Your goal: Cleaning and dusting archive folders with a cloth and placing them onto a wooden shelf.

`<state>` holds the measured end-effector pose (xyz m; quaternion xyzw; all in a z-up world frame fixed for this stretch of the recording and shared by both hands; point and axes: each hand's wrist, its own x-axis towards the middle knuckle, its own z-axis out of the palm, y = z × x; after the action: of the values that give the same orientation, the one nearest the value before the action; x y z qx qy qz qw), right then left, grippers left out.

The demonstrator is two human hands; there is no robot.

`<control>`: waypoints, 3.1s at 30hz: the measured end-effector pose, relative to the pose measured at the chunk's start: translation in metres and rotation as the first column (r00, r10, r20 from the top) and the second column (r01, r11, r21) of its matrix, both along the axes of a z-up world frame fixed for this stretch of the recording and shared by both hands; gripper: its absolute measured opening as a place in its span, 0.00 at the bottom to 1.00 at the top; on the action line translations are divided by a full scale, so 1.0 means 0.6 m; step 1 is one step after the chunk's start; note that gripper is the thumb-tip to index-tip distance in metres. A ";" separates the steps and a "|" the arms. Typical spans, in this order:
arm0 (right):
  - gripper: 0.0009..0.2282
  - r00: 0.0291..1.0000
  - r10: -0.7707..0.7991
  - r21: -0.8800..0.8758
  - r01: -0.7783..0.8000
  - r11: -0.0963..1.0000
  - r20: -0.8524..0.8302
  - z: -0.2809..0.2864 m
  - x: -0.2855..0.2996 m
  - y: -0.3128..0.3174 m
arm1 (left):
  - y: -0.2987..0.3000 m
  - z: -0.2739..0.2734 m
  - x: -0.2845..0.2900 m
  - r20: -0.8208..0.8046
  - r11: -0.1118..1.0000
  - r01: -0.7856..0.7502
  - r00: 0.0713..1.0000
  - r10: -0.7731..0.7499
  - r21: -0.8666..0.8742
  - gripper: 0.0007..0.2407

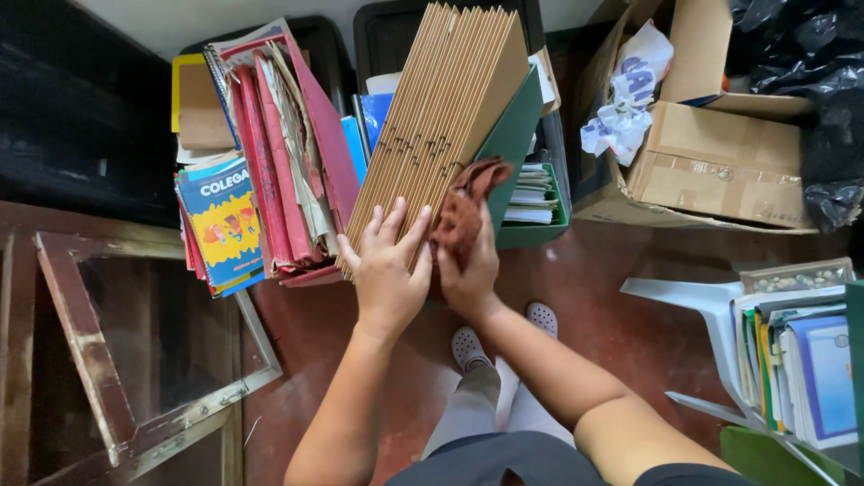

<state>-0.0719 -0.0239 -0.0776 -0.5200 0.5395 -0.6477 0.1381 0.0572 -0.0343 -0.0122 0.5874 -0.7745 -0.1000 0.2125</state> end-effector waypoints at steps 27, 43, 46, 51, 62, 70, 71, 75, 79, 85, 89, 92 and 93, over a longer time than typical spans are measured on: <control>0.16 0.973 0.019 0.065 -0.035 0.997 0.229 -0.092 -0.229 -0.263 | -0.026 0.060 -0.035 0.178 0.888 -0.222 0.971 0.162 0.403 0.55; 0.16 0.730 -0.117 0.390 -0.217 0.895 0.674 -0.158 -0.447 -0.385 | -0.050 0.065 -0.107 -0.140 0.993 -0.085 0.985 0.096 0.081 0.43; 0.12 0.564 0.001 0.171 -0.253 0.952 0.826 -0.109 -0.438 -0.339 | -0.049 0.078 -0.110 -0.208 1.000 0.012 0.978 -0.009 0.016 0.37; 0.13 0.349 -0.029 0.111 -0.218 0.970 0.937 -0.060 -0.465 -0.286 | -0.065 0.102 -0.120 -0.224 0.988 0.149 0.963 -0.151 -0.027 0.31; 0.09 0.519 -0.165 0.160 0.056 0.986 0.839 -0.052 -0.483 -0.120 | -0.126 0.099 -0.095 -0.051 0.948 0.299 0.954 -0.295 0.108 0.44; 0.10 0.685 -0.303 0.324 0.103 0.940 0.663 -0.048 -0.499 -0.132 | -0.092 0.102 -0.319 0.176 0.950 0.238 0.945 -0.275 0.203 0.49; 0.11 0.710 -0.283 0.356 0.048 0.933 0.645 -0.033 -0.490 -0.132 | -0.094 0.102 -0.354 0.165 0.948 0.268 0.941 -0.295 0.171 0.47; 0.17 0.751 -0.252 0.522 -0.143 0.841 0.611 -0.208 -0.527 -0.126 | -0.111 0.089 -0.471 0.152 0.945 0.308 0.934 -0.323 0.111 0.38; 0.20 0.758 -0.345 0.661 -0.149 0.735 0.554 -0.198 -0.549 -0.146 | -0.163 0.077 -0.540 0.180 0.964 0.262 0.947 -0.265 0.040 0.26; 0.23 0.784 -0.165 0.377 -0.094 0.921 0.598 -0.266 -0.616 -0.201 | -0.208 0.069 -0.609 0.330 0.983 0.184 0.928 -0.171 -0.010 0.28; 0.16 0.636 -0.235 0.420 -0.156 0.894 0.735 -0.246 -0.619 -0.240 | -0.216 0.049 -0.654 0.200 0.970 0.240 0.949 -0.244 0.044 0.28; 0.13 0.661 0.018 0.240 -0.297 0.924 0.750 -0.170 -0.593 -0.257 | -0.223 0.025 -0.671 0.275 0.971 0.238 0.934 -0.227 -0.010 0.23; 0.15 0.664 0.086 0.264 -0.408 0.874 0.742 -0.127 -0.582 -0.261 | -0.226 0.017 -0.675 0.334 0.969 0.241 0.919 -0.208 -0.060 0.22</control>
<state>-0.4213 -0.1804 -0.1539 -0.2583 0.4889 -0.6436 0.5291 -0.3476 -0.1698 -0.0019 0.4917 -0.8651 0.0132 0.0983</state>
